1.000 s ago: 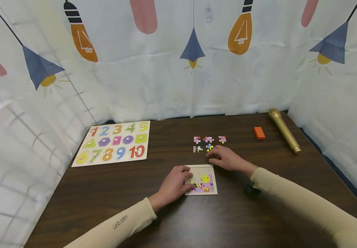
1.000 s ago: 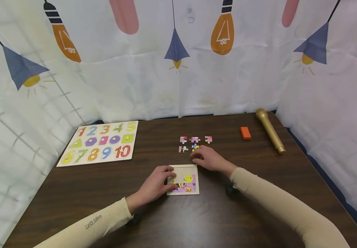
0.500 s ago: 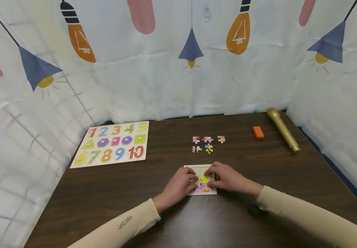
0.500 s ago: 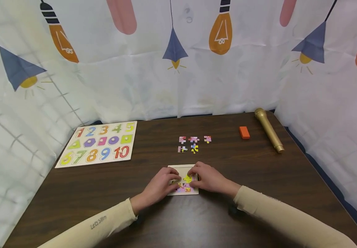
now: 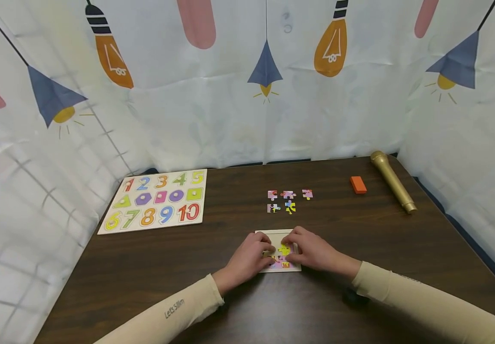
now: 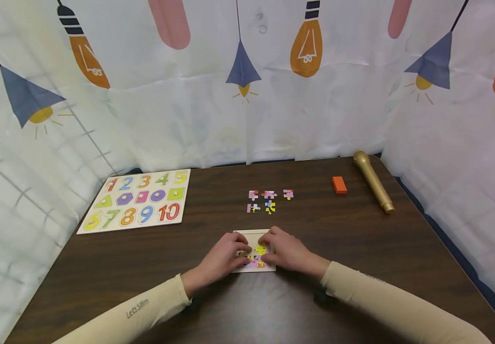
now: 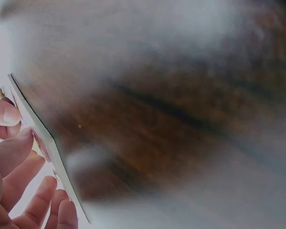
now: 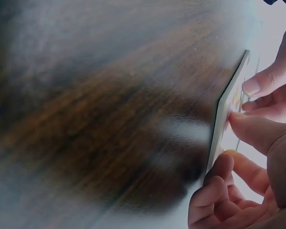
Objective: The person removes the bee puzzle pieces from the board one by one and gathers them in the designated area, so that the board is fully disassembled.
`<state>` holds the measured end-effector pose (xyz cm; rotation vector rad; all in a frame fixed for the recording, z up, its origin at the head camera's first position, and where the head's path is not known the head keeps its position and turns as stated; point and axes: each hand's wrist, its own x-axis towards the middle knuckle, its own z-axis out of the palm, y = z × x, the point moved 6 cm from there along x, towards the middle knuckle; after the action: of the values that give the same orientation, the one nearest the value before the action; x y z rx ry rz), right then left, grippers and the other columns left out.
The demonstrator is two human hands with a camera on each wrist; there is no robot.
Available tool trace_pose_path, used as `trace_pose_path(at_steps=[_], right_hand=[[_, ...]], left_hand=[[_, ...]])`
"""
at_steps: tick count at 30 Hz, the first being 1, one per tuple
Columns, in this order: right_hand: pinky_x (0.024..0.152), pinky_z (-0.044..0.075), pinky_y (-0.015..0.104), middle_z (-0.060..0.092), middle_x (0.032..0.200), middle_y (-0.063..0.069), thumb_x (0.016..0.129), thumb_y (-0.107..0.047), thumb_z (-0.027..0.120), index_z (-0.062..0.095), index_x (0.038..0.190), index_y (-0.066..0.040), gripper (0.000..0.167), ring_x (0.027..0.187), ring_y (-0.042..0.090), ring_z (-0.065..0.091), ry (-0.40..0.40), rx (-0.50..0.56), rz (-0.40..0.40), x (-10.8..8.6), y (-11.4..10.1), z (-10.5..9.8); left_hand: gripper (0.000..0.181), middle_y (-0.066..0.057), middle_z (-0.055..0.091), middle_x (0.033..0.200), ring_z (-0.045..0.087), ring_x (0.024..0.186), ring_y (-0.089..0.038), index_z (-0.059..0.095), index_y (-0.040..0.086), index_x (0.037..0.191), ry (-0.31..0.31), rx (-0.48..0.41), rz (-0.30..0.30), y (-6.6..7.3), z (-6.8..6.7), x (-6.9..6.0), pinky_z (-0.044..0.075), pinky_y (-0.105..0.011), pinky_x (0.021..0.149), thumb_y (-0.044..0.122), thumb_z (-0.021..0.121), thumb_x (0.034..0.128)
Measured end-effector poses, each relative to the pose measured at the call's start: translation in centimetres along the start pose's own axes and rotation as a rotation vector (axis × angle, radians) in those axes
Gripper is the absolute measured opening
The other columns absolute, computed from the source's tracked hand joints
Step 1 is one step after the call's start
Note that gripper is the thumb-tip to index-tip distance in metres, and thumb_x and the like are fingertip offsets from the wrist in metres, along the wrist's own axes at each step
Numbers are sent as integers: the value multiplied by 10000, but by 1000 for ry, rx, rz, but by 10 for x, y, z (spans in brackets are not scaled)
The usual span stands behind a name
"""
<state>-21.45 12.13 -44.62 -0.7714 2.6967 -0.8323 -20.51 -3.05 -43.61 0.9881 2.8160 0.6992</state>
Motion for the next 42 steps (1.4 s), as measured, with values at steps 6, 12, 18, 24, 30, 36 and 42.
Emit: trace_pose_path(at_steps=[6,12,18,24,30,36,42], right_hand=[[632,452,242,544,1036,-1,853,-242,766,665,1147,-111,338,769,109,488,-7,-4,-6,1,-2,-1],[650,448,242,535,1030,-6,854,-239,765,657,1142,-112,333,788,112,484,-17,15,-3,1,0,0],[647,441,246,534,1015,6,853,-224,767,640,1141,-88,343,788,122,482,-16,49,-15,0,1,-1],[647,451,245,528,1026,10,845,-224,777,628,1166,-96,376,800,128,481,-6,74,11,1,2,0],[623,451,241,514,1044,27,843,-208,778,628,1168,-93,376,776,133,480,7,93,12,0,1,0],[613,446,241,516,1039,25,842,-217,780,637,1166,-98,374,774,135,483,16,92,4,0,1,0],[626,449,246,544,1035,7,842,-221,778,641,1174,-101,379,790,138,488,10,95,1,0,3,0]], left_hand=[[224,-42,624,1050,511,941,-187,770,84,1012,0,-11,-29,-1,0,1,474,-297,820,227,785,840],[226,-33,624,1044,509,938,-181,769,85,1004,0,-5,-37,-2,2,2,471,-287,811,232,792,833],[220,-33,616,1018,501,916,-180,757,80,975,17,-14,-64,0,3,3,469,-284,781,240,795,829],[234,-38,601,1002,496,899,-179,733,84,955,37,-5,-94,2,1,5,470,-276,752,265,800,823],[243,-33,591,1001,490,898,-179,731,89,947,36,0,-113,2,1,7,464,-269,735,277,808,814],[240,-34,591,992,494,892,-180,730,86,944,40,10,-104,3,1,7,464,-268,735,271,809,812],[243,-31,586,993,490,899,-176,732,86,953,34,4,-111,3,1,6,464,-267,735,270,809,814]])
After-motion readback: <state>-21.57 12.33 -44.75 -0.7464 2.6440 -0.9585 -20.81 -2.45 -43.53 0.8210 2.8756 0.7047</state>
